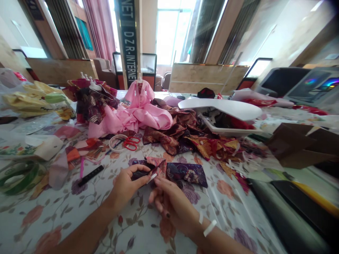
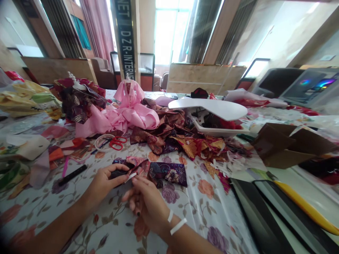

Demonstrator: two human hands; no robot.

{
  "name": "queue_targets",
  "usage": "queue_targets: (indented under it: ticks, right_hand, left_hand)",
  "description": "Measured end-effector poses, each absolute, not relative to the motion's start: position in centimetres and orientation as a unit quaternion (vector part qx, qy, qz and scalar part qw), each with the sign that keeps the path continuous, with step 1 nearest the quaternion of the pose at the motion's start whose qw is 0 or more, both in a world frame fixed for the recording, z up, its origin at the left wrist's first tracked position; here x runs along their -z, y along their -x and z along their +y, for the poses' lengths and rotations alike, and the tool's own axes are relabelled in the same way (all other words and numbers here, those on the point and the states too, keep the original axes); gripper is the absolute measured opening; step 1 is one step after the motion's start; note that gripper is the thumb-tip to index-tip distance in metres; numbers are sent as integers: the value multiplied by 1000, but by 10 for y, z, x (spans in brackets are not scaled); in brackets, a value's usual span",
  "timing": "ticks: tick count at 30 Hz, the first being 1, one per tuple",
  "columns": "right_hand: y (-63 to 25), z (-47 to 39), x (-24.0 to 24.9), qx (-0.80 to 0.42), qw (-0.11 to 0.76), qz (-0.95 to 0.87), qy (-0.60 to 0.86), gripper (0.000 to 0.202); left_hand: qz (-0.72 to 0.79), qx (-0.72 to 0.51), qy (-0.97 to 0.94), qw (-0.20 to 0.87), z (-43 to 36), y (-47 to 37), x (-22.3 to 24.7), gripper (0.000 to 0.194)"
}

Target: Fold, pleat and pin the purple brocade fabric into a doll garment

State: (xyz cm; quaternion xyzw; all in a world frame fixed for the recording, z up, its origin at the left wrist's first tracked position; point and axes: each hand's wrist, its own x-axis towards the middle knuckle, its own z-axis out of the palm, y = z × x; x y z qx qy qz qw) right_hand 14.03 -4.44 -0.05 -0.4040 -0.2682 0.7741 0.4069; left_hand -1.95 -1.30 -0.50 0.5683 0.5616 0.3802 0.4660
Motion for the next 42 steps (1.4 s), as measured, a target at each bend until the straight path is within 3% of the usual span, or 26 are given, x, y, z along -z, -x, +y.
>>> queue_targets:
  ticks: [9, 19, 29, 42]
  right_hand:
    - [-142, -42, 4, -723, 499, -181, 442, 31]
    - [-144, -37, 9, -681, 513, -244, 463, 35]
    - [-141, -37, 11, -656, 542, -234, 471, 39]
    - [-140, -42, 11, -670, 482, -309, 472, 32]
  left_hand:
    - [534, -361, -610, 462, -16, 15, 5, 25]
    - [539, -328, -622, 463, -19, 12, -2, 22]
    - [464, -381, -536, 593, -10, 17, 17, 38]
    - [458, -372, -532, 607, -15, 15, 7, 43]
